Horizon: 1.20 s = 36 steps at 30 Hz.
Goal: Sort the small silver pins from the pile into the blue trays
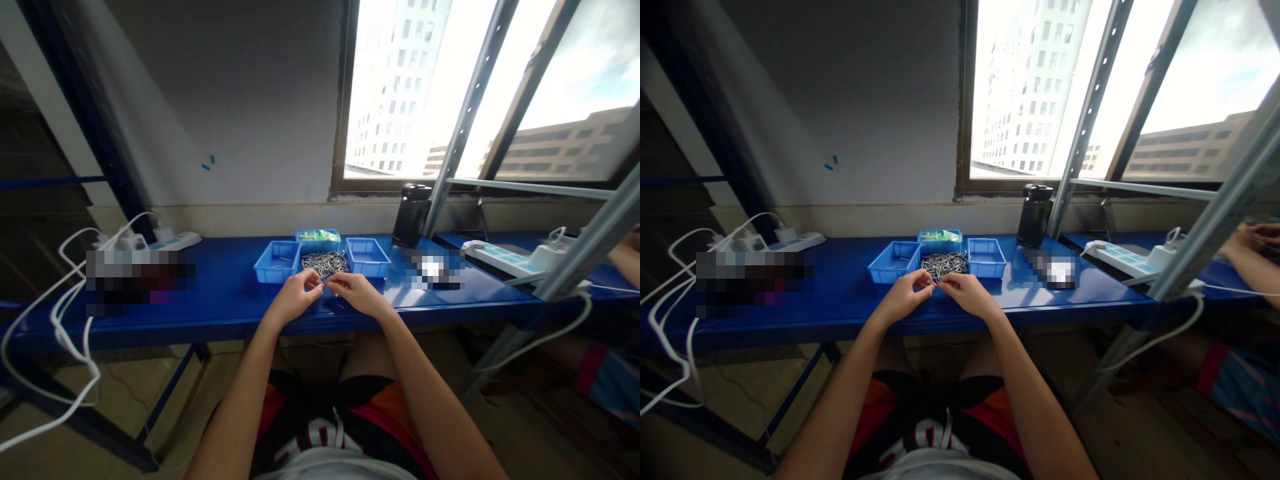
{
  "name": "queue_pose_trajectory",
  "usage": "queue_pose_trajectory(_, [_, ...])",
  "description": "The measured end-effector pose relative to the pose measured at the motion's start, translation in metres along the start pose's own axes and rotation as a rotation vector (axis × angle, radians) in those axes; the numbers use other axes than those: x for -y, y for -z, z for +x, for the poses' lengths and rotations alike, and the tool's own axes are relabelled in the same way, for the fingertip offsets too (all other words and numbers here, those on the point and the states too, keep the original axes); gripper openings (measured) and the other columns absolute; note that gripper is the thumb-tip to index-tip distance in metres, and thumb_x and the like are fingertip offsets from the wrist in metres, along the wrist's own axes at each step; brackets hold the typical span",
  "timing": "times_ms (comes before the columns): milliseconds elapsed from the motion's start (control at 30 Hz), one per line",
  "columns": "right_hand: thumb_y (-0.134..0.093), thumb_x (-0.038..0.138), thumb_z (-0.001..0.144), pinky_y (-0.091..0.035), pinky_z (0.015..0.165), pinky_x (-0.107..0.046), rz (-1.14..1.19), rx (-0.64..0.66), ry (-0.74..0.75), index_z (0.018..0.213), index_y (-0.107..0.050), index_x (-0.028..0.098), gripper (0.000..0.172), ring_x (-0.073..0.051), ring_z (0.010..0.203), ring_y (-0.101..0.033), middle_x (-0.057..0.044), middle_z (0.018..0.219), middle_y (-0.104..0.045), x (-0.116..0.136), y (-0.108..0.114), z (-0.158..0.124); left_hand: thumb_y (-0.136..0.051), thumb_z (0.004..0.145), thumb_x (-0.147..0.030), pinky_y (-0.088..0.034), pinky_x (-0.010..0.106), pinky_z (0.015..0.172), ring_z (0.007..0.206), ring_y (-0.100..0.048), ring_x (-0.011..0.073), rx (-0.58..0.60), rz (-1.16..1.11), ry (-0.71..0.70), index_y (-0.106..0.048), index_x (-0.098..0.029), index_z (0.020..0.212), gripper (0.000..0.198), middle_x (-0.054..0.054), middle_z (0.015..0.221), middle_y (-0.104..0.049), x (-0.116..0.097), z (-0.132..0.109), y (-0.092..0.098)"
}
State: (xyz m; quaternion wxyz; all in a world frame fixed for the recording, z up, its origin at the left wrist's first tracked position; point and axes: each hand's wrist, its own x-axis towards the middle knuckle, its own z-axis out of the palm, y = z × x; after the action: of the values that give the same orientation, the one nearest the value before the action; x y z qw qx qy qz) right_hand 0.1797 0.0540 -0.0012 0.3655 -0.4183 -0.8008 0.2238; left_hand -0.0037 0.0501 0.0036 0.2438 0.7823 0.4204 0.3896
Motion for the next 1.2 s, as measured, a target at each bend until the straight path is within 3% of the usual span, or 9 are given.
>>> queue_pose_trajectory(267, [-0.046, 0.041, 0.084, -0.041, 0.059, -0.023, 0.067, -0.01, -0.026, 0.081, -0.063, 0.016, 0.031, -0.013, 0.064, -0.054, -0.001, 0.071, -0.062, 0.002, 0.001, -0.002, -0.053, 0.076, -0.034, -0.044, 0.025, 0.065, 0.069, -0.056, 0.0145, 0.038, 0.031, -0.01, -0.063, -0.017, 0.085, 0.021, 0.002, 0.076, -0.063, 0.005, 0.001, -0.001])
queue_pose_trajectory(733, [-0.052, 0.033, 0.081, -0.042, 0.06, -0.024, 0.098, -0.044, -0.02, 0.086, -0.061, 0.017, 0.019, -0.013, 0.063, -0.053, -0.001, 0.071, -0.061, -0.005, -0.002, 0.0, -0.049, 0.078, -0.032, -0.041, 0.025, 0.063, 0.066, -0.057, 0.015, -0.008, 0.08, -0.001, -0.064, -0.016, 0.076, 0.022, 0.002, 0.073, -0.066, 0.003, 0.002, -0.001])
queue_pose_trajectory(1033, [-0.051, 0.032, 0.081, -0.041, 0.059, -0.023, 0.078, -0.039, 0.007, 0.089, -0.059, 0.018, 0.018, -0.012, 0.062, -0.053, 0.001, 0.07, -0.06, -0.008, -0.002, 0.0, -0.05, 0.078, -0.035, -0.042, 0.025, 0.061, 0.066, -0.058, 0.0158, 0.035, 0.124, 0.023, -0.066, -0.016, 0.09, 0.028, 0.004, 0.076, -0.067, 0.003, 0.003, -0.003])
queue_pose_trajectory(1200, [-0.05, 0.032, 0.082, -0.041, 0.06, -0.023, 0.052, -0.037, 0.007, 0.09, -0.06, 0.019, 0.019, -0.012, 0.063, -0.053, 0.001, 0.07, -0.059, -0.006, -0.001, -0.001, -0.047, 0.079, -0.033, -0.042, 0.024, 0.064, 0.069, -0.058, 0.016, 0.051, 0.123, -0.003, -0.066, -0.016, 0.081, 0.026, 0.004, 0.077, -0.067, 0.001, 0.002, -0.002])
